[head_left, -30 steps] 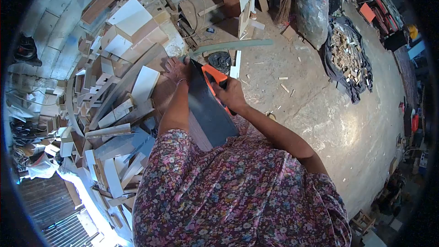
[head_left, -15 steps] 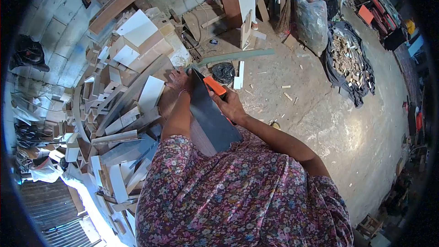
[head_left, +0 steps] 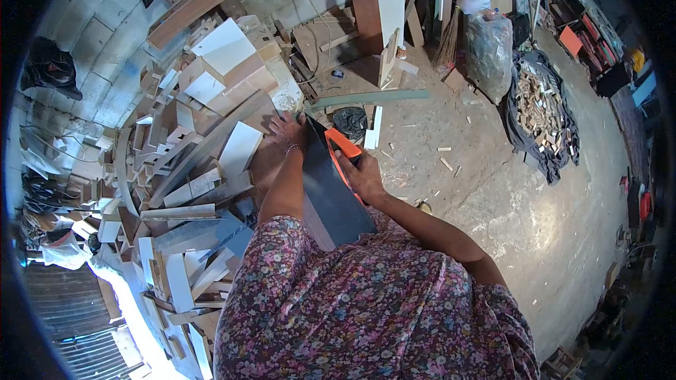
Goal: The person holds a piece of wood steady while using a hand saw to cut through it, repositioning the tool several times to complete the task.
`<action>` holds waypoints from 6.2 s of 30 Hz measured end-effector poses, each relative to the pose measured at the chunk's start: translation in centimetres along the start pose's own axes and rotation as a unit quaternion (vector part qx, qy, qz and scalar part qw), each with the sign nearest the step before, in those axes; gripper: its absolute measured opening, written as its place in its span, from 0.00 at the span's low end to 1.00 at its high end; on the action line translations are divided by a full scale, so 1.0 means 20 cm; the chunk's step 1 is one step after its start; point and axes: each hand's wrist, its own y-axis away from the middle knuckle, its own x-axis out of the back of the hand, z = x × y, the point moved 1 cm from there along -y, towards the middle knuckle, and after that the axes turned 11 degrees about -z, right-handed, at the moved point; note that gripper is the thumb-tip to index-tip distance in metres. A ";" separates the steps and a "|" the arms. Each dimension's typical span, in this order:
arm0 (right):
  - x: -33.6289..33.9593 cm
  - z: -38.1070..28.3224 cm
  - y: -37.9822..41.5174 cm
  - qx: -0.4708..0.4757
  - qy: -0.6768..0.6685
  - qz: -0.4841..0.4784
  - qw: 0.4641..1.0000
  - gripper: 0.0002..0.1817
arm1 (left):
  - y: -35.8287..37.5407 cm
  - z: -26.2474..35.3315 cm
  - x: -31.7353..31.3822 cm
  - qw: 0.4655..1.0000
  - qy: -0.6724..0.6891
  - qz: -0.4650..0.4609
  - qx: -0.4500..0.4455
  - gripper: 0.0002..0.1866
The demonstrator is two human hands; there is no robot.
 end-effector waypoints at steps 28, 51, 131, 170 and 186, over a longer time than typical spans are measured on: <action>0.10 -0.25 0.19 -0.036 0.026 -0.053 0.998 0.17 | 0.00 -0.05 -0.03 0.977 -0.011 0.194 -0.084 0.19; 0.02 0.01 -0.02 -0.062 -0.060 -0.090 0.992 0.14 | 0.22 -0.14 0.04 0.988 0.130 -0.033 -0.072 0.28; 0.17 -0.28 0.19 -0.093 -0.023 -0.089 0.992 0.13 | 0.10 -0.03 0.03 0.991 0.056 0.084 -0.093 0.26; 0.01 0.07 -0.15 -0.084 -0.017 -0.048 0.995 0.16 | 0.13 -0.01 0.06 0.992 -0.012 0.078 -0.101 0.28; -0.02 -0.01 -0.12 -0.070 -0.050 -0.126 0.988 0.22 | 0.13 -0.03 0.04 0.991 0.024 0.084 -0.099 0.28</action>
